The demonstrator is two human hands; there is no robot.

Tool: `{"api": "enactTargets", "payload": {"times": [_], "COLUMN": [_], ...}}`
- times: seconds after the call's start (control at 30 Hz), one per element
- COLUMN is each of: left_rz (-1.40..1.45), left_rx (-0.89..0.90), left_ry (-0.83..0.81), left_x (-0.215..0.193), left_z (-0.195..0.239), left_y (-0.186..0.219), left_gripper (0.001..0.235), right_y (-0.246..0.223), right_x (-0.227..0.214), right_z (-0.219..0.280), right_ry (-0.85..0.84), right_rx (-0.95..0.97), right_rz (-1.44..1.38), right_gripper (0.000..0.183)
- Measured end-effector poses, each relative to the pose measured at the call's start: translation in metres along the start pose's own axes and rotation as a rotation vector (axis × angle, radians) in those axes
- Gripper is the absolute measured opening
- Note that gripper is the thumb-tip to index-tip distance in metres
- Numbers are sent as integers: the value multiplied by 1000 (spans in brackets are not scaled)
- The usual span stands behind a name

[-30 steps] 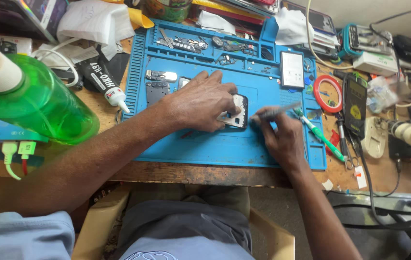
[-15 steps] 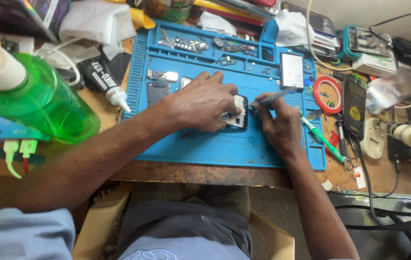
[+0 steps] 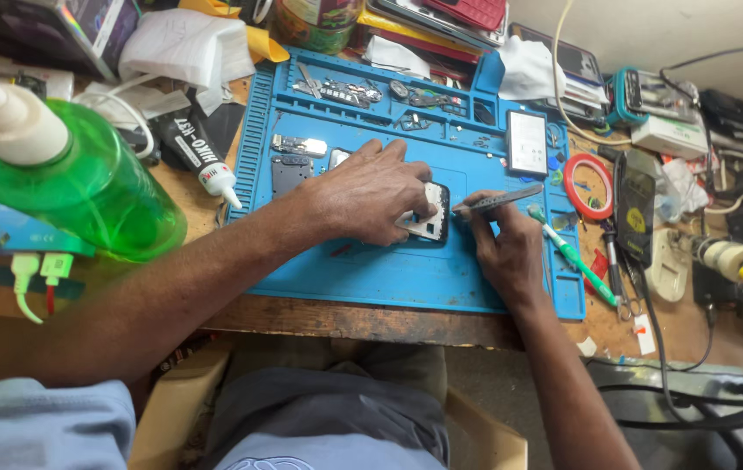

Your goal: The person cleans the interior of a disassembled smartphone back cover using a toothbrush, tweezers, and a tissue. They repeatedly scrub edges and crevices, wipe the surface, and remove small debris from the frame.

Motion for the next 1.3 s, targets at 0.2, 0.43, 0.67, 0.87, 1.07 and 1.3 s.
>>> {"api": "enactTargets", "payload": {"times": [0.2,0.43,0.67,0.87,1.07,1.3], "left_rz": [22,11,21,-8,5,10], "left_rx": [32,62,76,-5,20,-1], "left_ry": [38,40,53,28,29,0], "left_x": [-3,2,6,5,3,7], "left_z": [-2,1,4,-1,0,0], "left_y": [1,3,4,-1,3,0], "left_gripper": [44,41,42,41,42,43], "right_y": [3,1,-2,-15,10,17], "right_x": [2,1,-2,-14,2,12], "right_z": [-1,4,15,20,11,5], "right_ry": [10,-26,-13,-92,-32,-13], "right_rx": [41,109,38,37,121,195], "right_rz": [22,75,39,33,-65,-383], "right_gripper": [14,15,14,16,15,14]}}
Point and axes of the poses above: each hand's wrist, its own z-axis away from the middle knuckle, its own x-axis out of the palm, y = z × x, the point moved 2 cm from there along -z, towards the middle knuckle, and after that the axes turned 15 degrees about z, right-handed, at the moved point
